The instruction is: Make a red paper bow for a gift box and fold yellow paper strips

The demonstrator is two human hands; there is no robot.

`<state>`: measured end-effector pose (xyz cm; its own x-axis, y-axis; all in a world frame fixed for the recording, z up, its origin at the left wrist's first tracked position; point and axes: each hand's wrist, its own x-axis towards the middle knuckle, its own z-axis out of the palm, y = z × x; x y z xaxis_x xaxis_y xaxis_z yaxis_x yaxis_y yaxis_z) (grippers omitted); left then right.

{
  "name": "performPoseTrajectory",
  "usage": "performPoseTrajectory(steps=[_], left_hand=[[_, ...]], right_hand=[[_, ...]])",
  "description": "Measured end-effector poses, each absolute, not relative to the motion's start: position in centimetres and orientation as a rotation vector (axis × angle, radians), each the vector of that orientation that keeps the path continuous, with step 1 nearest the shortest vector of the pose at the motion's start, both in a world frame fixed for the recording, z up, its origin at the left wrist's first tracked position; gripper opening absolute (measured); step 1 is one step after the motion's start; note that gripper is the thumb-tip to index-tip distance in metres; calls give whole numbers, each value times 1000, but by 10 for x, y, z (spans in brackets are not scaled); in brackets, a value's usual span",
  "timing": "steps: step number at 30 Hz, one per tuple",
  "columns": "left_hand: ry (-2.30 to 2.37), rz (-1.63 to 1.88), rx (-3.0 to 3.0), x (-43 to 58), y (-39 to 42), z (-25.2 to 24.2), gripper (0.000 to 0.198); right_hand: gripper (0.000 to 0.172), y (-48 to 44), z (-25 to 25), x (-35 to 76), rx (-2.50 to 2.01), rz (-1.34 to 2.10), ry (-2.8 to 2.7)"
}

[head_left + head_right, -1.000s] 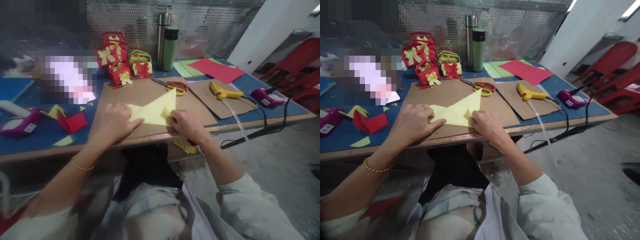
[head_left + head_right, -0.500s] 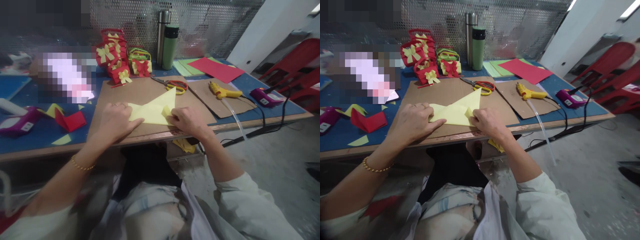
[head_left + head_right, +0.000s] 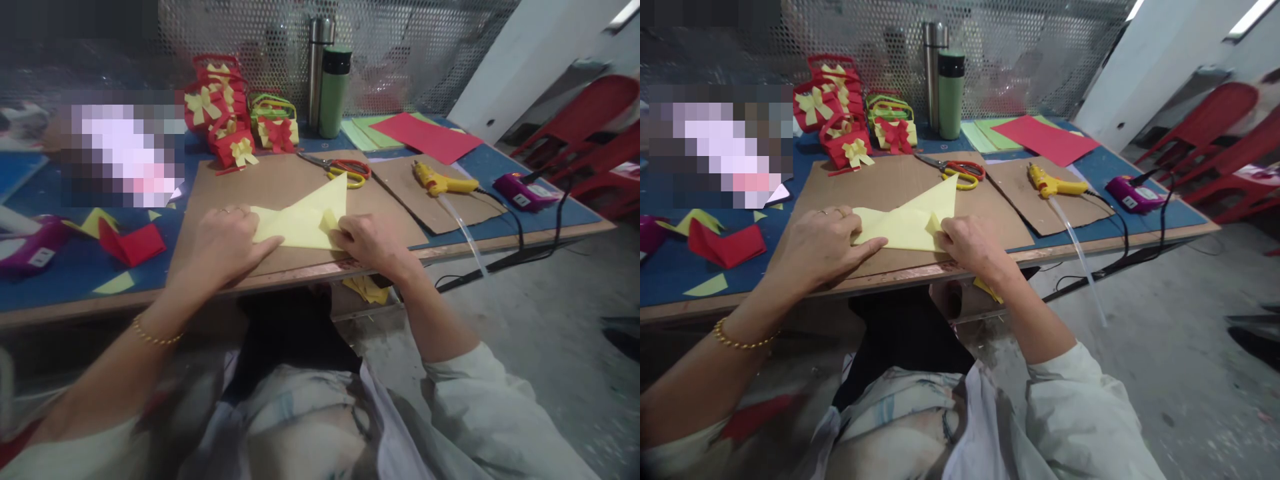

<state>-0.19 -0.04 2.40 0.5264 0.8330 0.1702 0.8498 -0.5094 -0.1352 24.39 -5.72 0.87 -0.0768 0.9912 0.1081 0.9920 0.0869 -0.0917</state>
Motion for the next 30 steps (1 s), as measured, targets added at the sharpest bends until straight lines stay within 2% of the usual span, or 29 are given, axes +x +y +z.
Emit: performPoseTrajectory(steps=[9, 30], left_hand=[[-1418, -93, -2561, -1, -2, 27, 59], [-1406, -87, -2525, 2, -6, 26, 56]], right_hand=[[31, -58, 13, 243, -2080, -15, -2215], [30, -60, 13, 236, -2112, -65, -2240]])
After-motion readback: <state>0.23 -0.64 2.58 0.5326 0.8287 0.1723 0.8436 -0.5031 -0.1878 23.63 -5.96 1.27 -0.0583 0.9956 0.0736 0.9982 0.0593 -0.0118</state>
